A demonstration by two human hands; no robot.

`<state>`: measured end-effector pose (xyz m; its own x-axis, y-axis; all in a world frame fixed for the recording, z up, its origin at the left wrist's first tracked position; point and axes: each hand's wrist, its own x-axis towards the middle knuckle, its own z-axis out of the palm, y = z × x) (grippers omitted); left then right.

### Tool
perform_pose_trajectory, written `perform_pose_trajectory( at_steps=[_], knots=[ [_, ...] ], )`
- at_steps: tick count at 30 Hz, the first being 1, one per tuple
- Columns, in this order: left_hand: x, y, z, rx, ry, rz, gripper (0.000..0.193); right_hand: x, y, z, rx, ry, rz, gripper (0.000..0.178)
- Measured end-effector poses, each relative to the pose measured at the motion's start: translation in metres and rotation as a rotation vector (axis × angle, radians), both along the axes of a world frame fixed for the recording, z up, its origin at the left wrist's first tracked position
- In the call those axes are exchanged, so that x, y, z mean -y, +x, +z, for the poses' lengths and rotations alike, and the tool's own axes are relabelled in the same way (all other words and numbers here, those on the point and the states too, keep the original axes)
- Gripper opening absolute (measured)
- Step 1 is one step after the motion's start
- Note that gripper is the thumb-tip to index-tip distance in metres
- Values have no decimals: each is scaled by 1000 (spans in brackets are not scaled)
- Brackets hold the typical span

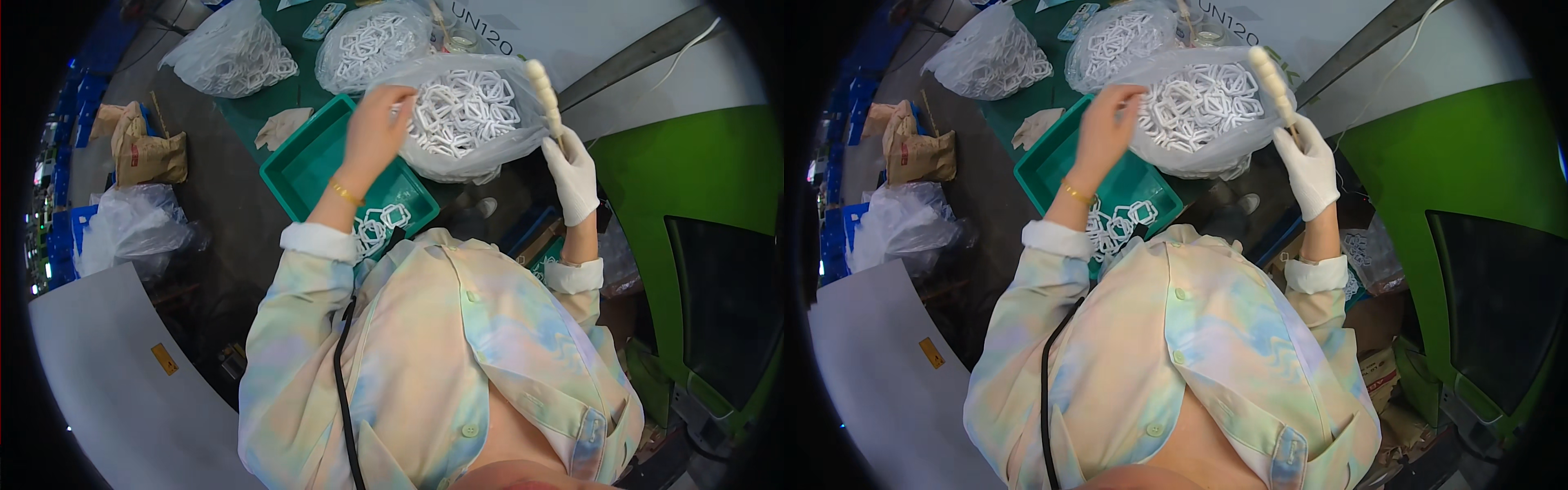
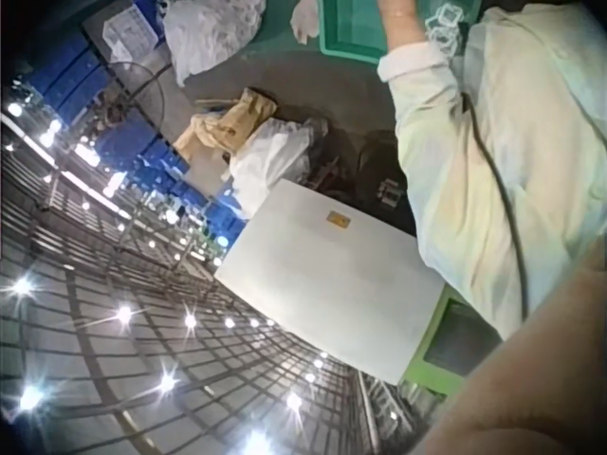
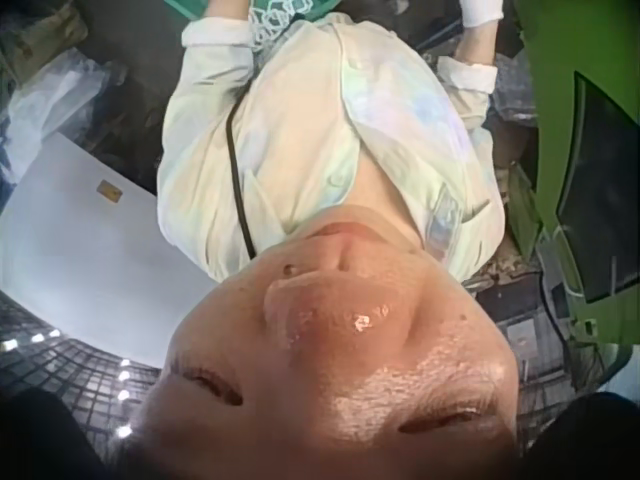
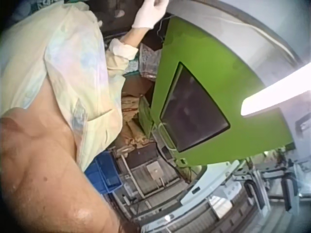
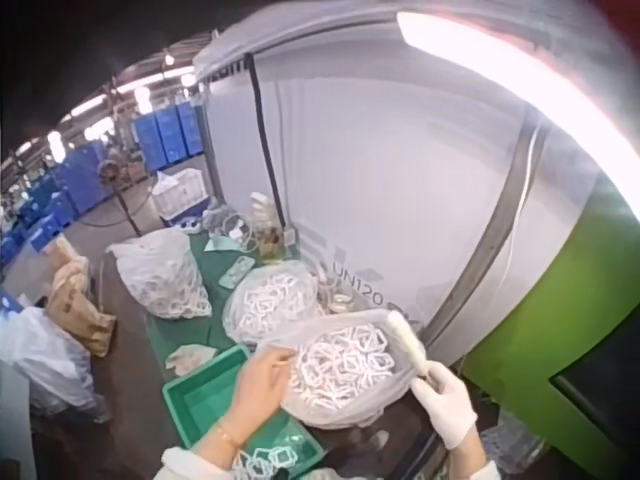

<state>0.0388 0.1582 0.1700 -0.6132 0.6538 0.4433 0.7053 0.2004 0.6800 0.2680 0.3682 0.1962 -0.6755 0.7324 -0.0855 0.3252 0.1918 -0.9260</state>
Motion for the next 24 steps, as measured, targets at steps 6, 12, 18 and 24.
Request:
perform_pose_trajectory(
  at_steps=[6,12,18,24],
  knots=[
    [104,8,-92,189,-273,314,23,26,-13,-1,-24,21,218,36],
    [132,58,-148,47,-855,238,52,10,-10,-11,134,53,150,26],
    [111,73,-157,204,-809,83,49,17,-8,-5,141,-5,58,29],
    [109,71,-175,17,-844,15,21,21,-12,-7,126,-15,72,26]
  ],
)
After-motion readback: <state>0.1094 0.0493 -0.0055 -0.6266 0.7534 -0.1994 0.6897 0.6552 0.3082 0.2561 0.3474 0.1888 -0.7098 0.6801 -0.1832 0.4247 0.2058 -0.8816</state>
